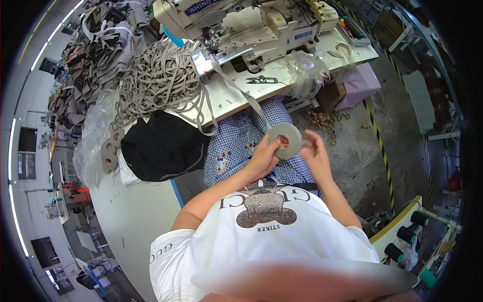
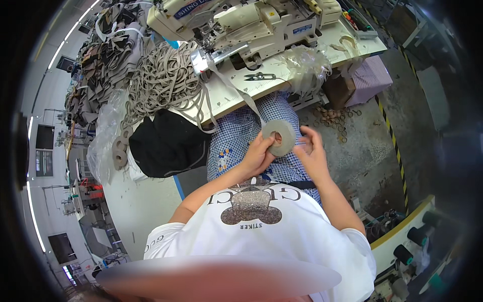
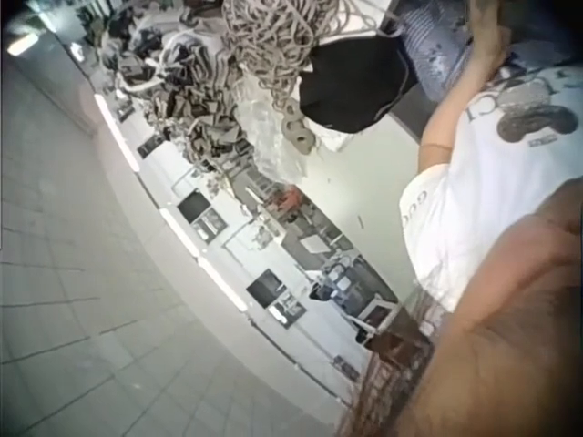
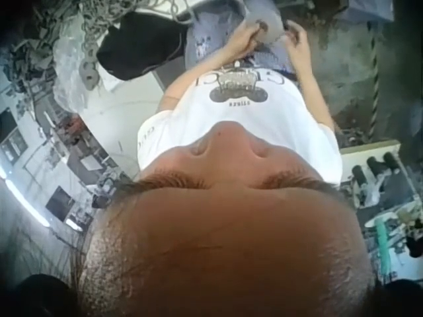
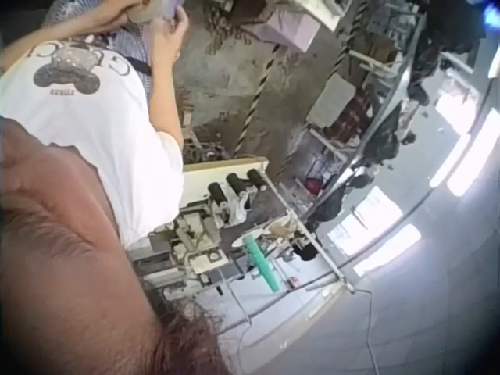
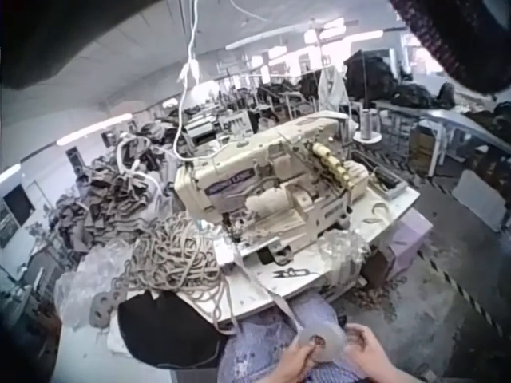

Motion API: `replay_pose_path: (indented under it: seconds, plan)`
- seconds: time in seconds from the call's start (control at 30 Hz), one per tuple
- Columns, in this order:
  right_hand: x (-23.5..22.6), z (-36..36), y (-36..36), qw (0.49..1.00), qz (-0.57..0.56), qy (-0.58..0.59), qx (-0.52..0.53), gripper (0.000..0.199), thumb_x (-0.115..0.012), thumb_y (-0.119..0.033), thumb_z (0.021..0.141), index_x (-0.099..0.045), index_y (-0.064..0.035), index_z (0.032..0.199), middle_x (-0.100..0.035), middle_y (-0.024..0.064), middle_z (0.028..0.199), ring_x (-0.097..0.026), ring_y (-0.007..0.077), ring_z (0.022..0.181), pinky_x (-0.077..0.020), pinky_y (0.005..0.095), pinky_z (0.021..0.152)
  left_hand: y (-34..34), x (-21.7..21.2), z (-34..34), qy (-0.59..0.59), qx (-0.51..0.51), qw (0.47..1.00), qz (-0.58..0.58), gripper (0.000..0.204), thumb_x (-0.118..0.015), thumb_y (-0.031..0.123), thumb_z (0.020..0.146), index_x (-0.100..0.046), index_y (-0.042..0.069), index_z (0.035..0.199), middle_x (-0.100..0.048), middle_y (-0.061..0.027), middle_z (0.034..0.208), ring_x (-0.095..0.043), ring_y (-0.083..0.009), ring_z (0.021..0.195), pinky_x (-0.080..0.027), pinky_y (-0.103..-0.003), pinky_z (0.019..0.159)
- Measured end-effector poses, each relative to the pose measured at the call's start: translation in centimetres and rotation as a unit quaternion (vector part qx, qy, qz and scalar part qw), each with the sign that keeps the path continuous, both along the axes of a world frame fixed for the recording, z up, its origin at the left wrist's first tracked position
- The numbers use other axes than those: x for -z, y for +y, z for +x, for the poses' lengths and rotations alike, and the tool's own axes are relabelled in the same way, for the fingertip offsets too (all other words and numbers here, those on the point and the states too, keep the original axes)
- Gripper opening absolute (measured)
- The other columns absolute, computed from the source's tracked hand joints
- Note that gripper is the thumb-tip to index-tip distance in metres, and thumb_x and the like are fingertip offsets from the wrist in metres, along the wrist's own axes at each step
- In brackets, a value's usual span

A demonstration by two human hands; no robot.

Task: Using an industrial sewing machine to process fabric strips.

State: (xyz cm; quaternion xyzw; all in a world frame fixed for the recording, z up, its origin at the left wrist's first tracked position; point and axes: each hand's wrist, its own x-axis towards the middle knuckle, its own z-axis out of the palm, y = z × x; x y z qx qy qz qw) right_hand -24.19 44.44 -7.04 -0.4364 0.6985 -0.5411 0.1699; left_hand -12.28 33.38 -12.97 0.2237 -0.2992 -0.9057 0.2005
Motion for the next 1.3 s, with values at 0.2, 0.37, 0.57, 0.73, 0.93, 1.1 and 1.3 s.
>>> replay_pose_path:
  seconds: [0.2, 0.37, 0.57, 0.73, 0.93, 1.1, 1.3]
  plan:
    - [3.7, -0.6, 1.9, 0.908, -0.013, -0.408, -0.091, 0.046, -0.056, -0.011, 0.080, -0.039, -0.0054, 0.123, -0.051, 0.0114, 0.112, -0.051, 0.0274, 0.098, -0.0429, 0.0392, 0.086, 0.3, 0.1, -0.7, -0.019, 0.105, 0.941, -0.322, 0.041, -0.046, 0.004, 0.082, -0.036, 0.003, 0.122, -0.046, -0.0098, 0.117, -0.045, -0.0161, 0.107, -0.035, -0.031, 0.094]
    - [5.3, -1.3, 3.1, 0.705, -0.025, -0.693, -0.151, 0.047, -0.051, -0.007, 0.084, -0.032, -0.0044, 0.128, -0.052, 0.0111, 0.109, -0.052, 0.0260, 0.099, -0.0441, 0.0394, 0.086, 0.2, 3.0, -1.0, -0.019, 0.071, 0.915, -0.397, 0.046, -0.049, 0.008, 0.082, -0.036, 0.003, 0.125, -0.045, -0.0113, 0.120, -0.046, -0.0179, 0.107, -0.035, -0.030, 0.094]
    - [3.1, -0.8, 2.3, 0.986, -0.071, -0.144, 0.035, 0.044, -0.054, -0.002, 0.075, -0.047, -0.0064, 0.118, -0.055, 0.0088, 0.101, -0.051, 0.0267, 0.093, -0.0415, 0.0404, 0.083, -0.6, 3.2, 0.2, -0.145, 0.179, 0.972, -0.052, 0.047, -0.047, 0.016, 0.087, -0.031, 0.004, 0.130, -0.047, -0.0116, 0.119, -0.050, -0.0198, 0.105, -0.041, -0.030, 0.090]
    - [2.9, -1.3, 3.3, 0.943, -0.068, 0.324, 0.003, 0.038, -0.054, 0.002, 0.064, -0.061, -0.0066, 0.100, -0.056, 0.0087, 0.100, -0.049, 0.0276, 0.092, -0.0390, 0.0406, 0.084, -0.2, -1.0, -0.2, 0.066, 0.194, 0.966, 0.155, 0.047, -0.048, 0.017, 0.089, -0.030, 0.003, 0.130, -0.049, -0.0103, 0.117, -0.052, -0.0176, 0.103, -0.046, -0.031, 0.085]
    - [2.3, -0.7, 3.6, 0.919, -0.073, 0.388, -0.006, 0.033, -0.054, 0.002, 0.062, -0.064, -0.0065, 0.093, -0.055, 0.0100, 0.104, -0.048, 0.0290, 0.097, -0.0384, 0.0404, 0.086, 1.0, -2.6, -1.8, 0.001, 0.132, 0.991, 0.001, 0.050, -0.052, 0.013, 0.086, -0.031, 0.004, 0.130, -0.052, -0.0093, 0.111, -0.051, -0.0165, 0.102, -0.045, -0.029, 0.085]
    - [2.1, 0.3, 2.8, 0.991, -0.089, 0.072, 0.075, 0.037, -0.056, 0.000, 0.071, -0.056, -0.0046, 0.107, -0.054, 0.0113, 0.107, -0.047, 0.0279, 0.106, -0.0378, 0.0410, 0.089, 0.3, -1.2, -1.8, -0.034, 0.109, 0.972, -0.205, 0.053, -0.056, 0.014, 0.084, -0.030, 0.003, 0.130, -0.051, -0.0118, 0.113, -0.051, -0.0170, 0.103, -0.045, -0.030, 0.086]
    - [5.6, -1.5, 3.1, 0.778, -0.001, -0.628, 0.008, 0.039, -0.053, -0.002, 0.081, -0.042, -0.0003, 0.118, -0.050, 0.0115, 0.113, -0.050, 0.0218, 0.103, -0.0397, 0.0335, 0.089, 0.3, -0.1, -1.7, -0.041, 0.128, 0.967, -0.218, 0.054, -0.056, 0.015, 0.084, -0.030, 0.002, 0.129, -0.051, -0.0123, 0.113, -0.052, -0.0159, 0.101, -0.045, -0.028, 0.084]
